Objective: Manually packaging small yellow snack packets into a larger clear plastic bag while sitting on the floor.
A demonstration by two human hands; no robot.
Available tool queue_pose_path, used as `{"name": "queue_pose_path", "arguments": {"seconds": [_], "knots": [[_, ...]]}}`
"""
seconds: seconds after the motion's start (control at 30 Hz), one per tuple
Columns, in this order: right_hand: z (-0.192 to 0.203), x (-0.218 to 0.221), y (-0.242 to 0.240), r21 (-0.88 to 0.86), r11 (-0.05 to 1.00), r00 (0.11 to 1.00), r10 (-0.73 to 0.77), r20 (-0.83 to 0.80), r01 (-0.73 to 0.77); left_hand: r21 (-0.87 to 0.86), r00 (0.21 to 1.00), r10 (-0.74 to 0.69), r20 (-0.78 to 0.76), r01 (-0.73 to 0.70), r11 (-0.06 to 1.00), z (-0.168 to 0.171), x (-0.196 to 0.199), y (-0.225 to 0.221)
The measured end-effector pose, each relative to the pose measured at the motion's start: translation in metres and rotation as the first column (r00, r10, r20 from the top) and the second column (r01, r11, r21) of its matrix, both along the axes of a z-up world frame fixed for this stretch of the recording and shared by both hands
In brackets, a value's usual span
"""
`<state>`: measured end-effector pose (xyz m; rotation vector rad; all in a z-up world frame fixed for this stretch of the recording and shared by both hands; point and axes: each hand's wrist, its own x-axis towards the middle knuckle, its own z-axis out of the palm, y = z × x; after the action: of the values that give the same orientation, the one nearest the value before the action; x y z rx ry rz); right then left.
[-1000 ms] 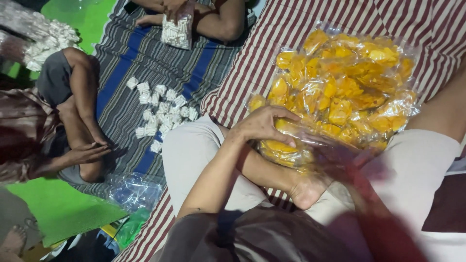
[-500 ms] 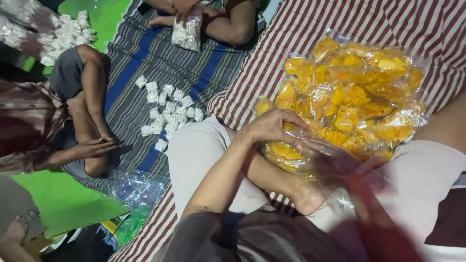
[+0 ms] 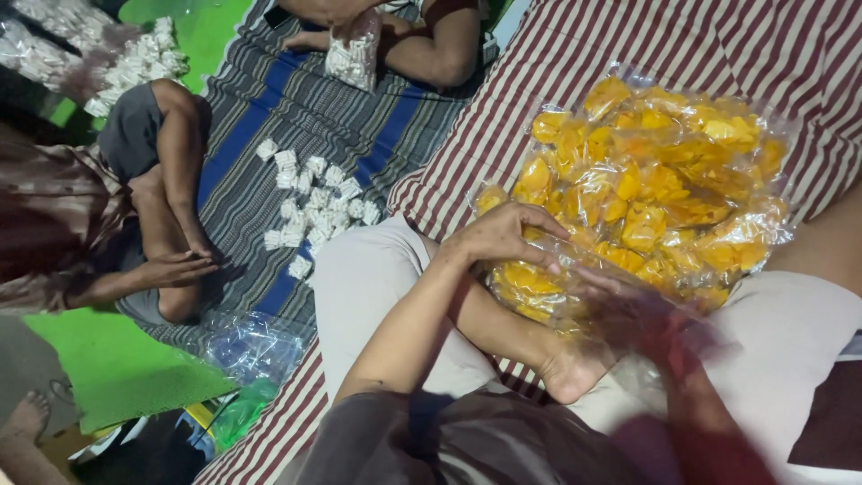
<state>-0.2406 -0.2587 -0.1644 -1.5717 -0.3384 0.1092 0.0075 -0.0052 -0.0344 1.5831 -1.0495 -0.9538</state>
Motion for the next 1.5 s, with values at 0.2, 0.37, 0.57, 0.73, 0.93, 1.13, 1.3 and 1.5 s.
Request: {"name": "queue_pose_path", "arguments": {"seconds": [0.2, 0.37, 0.57, 0.73, 0.93, 1.13, 1.3, 1.5], "knots": [[-0.300, -0.067, -0.015, 0.933, 0.087, 0.919, -0.226, -0.324, 0.350, 0.024, 0.997, -0.064, 0.031, 0.064, 0.998, -0.009, -0.001, -0.008], [-0.222, -0.050, -0.018, -0.608, 0.771, 0.857, -0.432, -0.280, 0.191, 0.019, 0.996, -0.046, 0.074, 0.045, 0.999, -0.003, -0.003, -0.007], [0.101, 0.017, 0.051, -0.485, 0.846, 0.944, -0.312, -0.111, 0.222, -0.001, 0.998, -0.017, 0.064, 0.017, 1.000, -0.002, -0.006, -0.005], [0.090, 0.025, 0.046, -0.218, 0.968, 0.972, -0.071, 0.223, 0.121, -0.031, 0.998, -0.002, 0.067, 0.004, 1.000, 0.005, -0.010, -0.001], [0.112, 0.021, 0.062, -0.450, 0.838, 0.951, -0.284, 0.121, 0.308, -0.057, 0.996, 0.015, 0.083, -0.010, 0.998, -0.003, -0.008, -0.003], [0.003, -0.069, -0.010, -0.317, 0.919, 0.964, -0.262, -0.042, 0.235, -0.111, 0.992, 0.085, 0.094, -0.074, 0.991, -0.011, -0.019, 0.003], [0.010, -0.058, -0.035, -0.236, 0.943, 0.937, -0.283, -0.202, 0.234, -0.206, 0.999, 0.046, 0.022, -0.040, 0.978, 0.000, -0.012, 0.004], [0.184, -0.066, 0.037, -0.439, 0.852, 0.925, -0.364, -0.105, 0.286, -0.290, 0.998, 0.048, -0.039, -0.057, 0.955, 0.013, -0.018, 0.013]]}}
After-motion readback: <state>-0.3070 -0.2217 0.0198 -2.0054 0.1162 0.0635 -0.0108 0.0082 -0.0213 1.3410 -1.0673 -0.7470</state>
